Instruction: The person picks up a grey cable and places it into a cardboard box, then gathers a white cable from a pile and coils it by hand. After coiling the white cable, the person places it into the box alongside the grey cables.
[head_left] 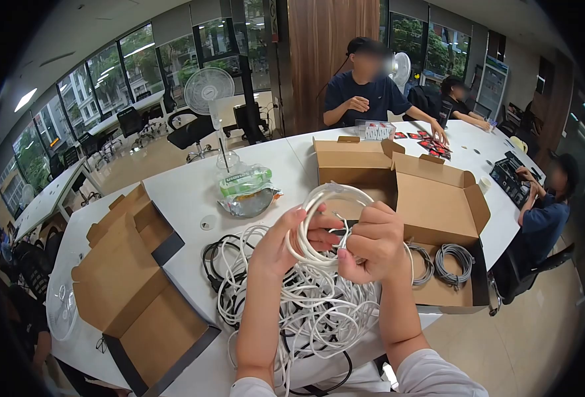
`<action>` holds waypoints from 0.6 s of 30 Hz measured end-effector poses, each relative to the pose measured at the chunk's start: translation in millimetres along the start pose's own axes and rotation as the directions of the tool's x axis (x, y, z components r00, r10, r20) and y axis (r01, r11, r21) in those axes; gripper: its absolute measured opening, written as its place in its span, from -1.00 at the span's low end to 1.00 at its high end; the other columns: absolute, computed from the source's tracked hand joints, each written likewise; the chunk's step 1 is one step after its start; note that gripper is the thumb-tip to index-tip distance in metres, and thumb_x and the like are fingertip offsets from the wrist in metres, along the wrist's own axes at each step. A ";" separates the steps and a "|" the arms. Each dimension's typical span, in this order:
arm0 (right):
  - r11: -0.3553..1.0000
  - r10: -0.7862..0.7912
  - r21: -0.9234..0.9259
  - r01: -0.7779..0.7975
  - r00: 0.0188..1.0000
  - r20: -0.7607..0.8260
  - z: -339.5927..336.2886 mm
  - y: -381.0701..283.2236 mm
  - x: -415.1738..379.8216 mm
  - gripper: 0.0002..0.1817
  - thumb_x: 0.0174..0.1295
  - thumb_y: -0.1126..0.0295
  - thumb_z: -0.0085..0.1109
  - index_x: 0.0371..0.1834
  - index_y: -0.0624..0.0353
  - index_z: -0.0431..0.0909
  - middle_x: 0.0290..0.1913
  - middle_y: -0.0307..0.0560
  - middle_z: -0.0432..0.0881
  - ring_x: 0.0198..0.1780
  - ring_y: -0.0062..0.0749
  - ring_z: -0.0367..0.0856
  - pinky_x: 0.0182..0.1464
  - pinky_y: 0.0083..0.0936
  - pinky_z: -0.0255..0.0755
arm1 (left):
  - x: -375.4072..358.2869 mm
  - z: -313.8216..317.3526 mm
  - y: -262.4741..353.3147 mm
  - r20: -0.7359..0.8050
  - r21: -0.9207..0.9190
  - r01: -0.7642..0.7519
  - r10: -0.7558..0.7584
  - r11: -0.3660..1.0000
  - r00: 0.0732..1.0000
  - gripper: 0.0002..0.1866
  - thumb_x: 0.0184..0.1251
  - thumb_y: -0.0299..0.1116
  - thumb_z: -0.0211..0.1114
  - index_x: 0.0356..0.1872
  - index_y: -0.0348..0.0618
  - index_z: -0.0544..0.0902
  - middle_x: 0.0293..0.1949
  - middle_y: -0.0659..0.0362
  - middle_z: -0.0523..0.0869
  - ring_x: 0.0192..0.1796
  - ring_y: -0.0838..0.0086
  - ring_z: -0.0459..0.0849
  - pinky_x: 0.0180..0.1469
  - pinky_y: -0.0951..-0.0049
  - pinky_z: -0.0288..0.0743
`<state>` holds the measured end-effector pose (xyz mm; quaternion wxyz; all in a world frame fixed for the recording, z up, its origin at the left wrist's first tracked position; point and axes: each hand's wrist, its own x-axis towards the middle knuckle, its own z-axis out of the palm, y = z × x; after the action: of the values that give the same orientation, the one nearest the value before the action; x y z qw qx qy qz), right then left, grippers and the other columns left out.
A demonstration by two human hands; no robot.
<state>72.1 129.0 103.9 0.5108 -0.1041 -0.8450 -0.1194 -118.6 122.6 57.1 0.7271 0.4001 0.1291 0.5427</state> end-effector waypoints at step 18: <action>-0.083 0.597 0.752 -0.654 0.572 0.563 25.8 27.5 -21.1 -0.82 0.25 0.46 0.22 -0.17 0.36 0.60 -0.47 -0.19 0.63 -0.42 -0.54 0.63 -0.18 -0.52 0.59 | -6.9 6.9 12.2 -0.072 0.422 -0.224 0.279 0.878 0.958 -0.80 0.43 -0.25 0.22 -0.21 -0.19 0.56 -0.70 0.44 0.23 -0.66 0.73 0.11 -0.56 0.59 -0.02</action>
<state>68.3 161.9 76.2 0.4391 -0.1715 -0.6049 0.6418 -125.3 114.6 68.7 0.5402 0.5204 0.2342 0.6184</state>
